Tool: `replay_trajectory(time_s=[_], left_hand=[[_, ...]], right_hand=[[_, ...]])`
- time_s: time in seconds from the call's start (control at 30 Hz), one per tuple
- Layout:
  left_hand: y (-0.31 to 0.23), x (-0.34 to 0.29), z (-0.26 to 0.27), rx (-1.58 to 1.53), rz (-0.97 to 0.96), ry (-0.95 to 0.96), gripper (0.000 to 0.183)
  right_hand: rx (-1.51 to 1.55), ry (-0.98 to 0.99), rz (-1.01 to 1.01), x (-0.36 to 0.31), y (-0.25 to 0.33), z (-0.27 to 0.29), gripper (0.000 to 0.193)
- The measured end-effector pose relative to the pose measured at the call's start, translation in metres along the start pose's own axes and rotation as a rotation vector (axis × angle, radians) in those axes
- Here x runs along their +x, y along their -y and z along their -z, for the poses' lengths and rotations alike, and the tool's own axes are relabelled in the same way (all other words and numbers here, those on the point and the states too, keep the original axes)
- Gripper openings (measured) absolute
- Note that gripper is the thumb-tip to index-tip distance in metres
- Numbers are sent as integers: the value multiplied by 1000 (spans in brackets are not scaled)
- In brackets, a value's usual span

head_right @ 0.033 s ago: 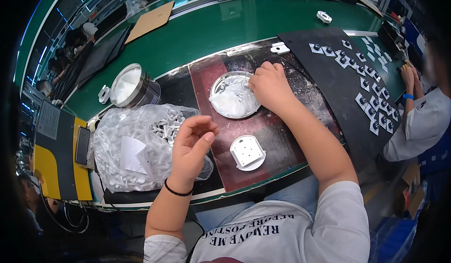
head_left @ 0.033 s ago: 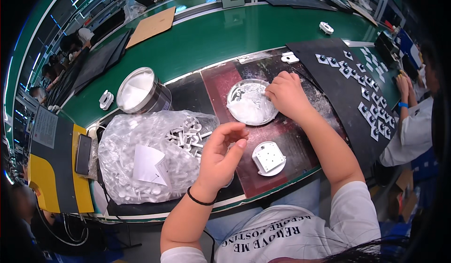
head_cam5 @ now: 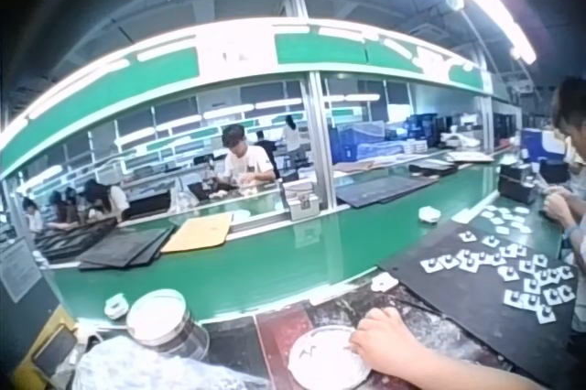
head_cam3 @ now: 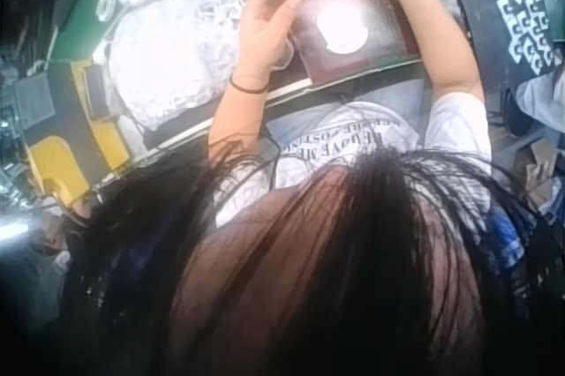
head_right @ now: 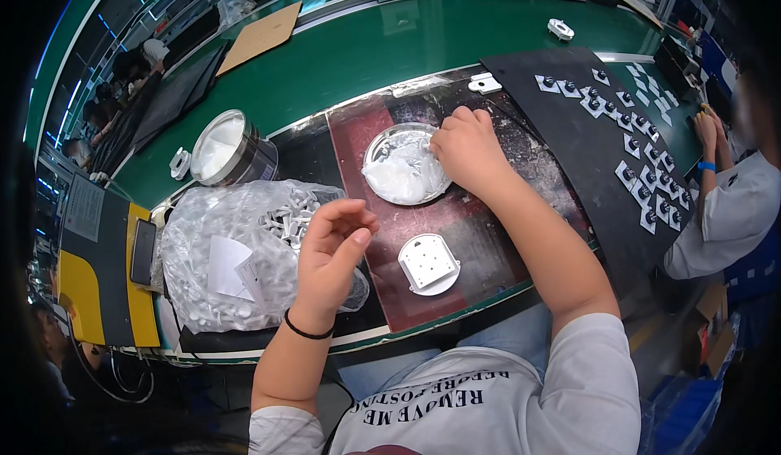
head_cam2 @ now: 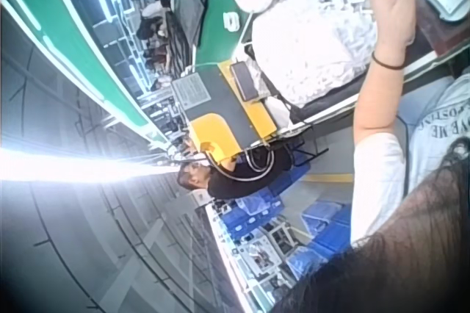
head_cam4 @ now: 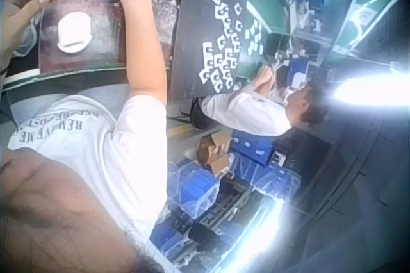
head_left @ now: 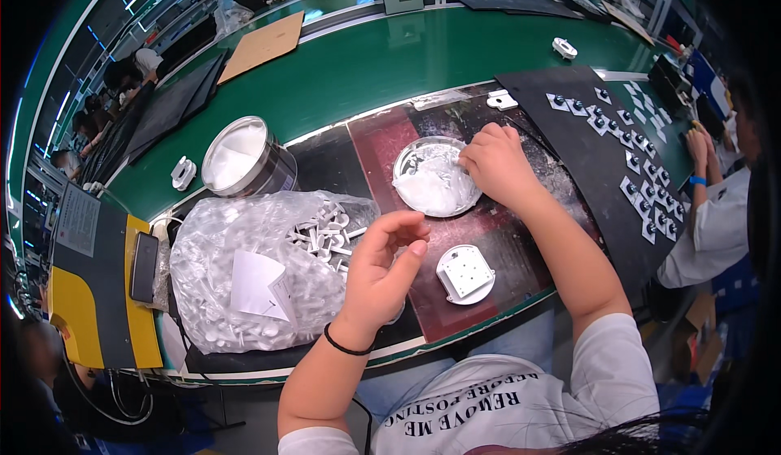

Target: The person repeatedly picks small white plastic pieces from a bag, dips them into a white paste, and inserts them into a white circular base. They then place the assembled units onto a black mat on the table.

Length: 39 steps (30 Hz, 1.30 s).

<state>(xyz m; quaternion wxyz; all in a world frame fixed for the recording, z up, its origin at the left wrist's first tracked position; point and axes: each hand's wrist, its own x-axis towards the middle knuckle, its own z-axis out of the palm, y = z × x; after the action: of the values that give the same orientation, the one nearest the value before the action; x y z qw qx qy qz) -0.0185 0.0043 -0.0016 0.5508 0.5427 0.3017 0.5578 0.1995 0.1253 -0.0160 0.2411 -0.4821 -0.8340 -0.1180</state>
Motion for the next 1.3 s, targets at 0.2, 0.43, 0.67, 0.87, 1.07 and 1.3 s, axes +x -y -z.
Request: replay_trajectory(time_s=[0.2, 0.43, 0.67, 0.87, 1.07, 1.3], left_hand=[[-4, 3, 4, 326, -20, 64, 67], [0, -4, -5, 916, -217, 310, 136], [16, -7, -8, 922, -151, 315, 130], [16, -6, -7, 912, -153, 330, 126], [14, -5, -8, 904, -166, 338, 124], [8, -6, -9, 937, -174, 324, 122]], right_hand=[[367, 96, -255, -5, 7, 25, 13], [1159, 229, -454, -57, 43, 56, 21], [1159, 232, -273, -70, 56, 46, 20], [1088, 245, -231, -74, 54, 44, 18], [972, 220, -118, -75, 54, 46, 19], [744, 66, -234, -101, 52, 62, 22]])
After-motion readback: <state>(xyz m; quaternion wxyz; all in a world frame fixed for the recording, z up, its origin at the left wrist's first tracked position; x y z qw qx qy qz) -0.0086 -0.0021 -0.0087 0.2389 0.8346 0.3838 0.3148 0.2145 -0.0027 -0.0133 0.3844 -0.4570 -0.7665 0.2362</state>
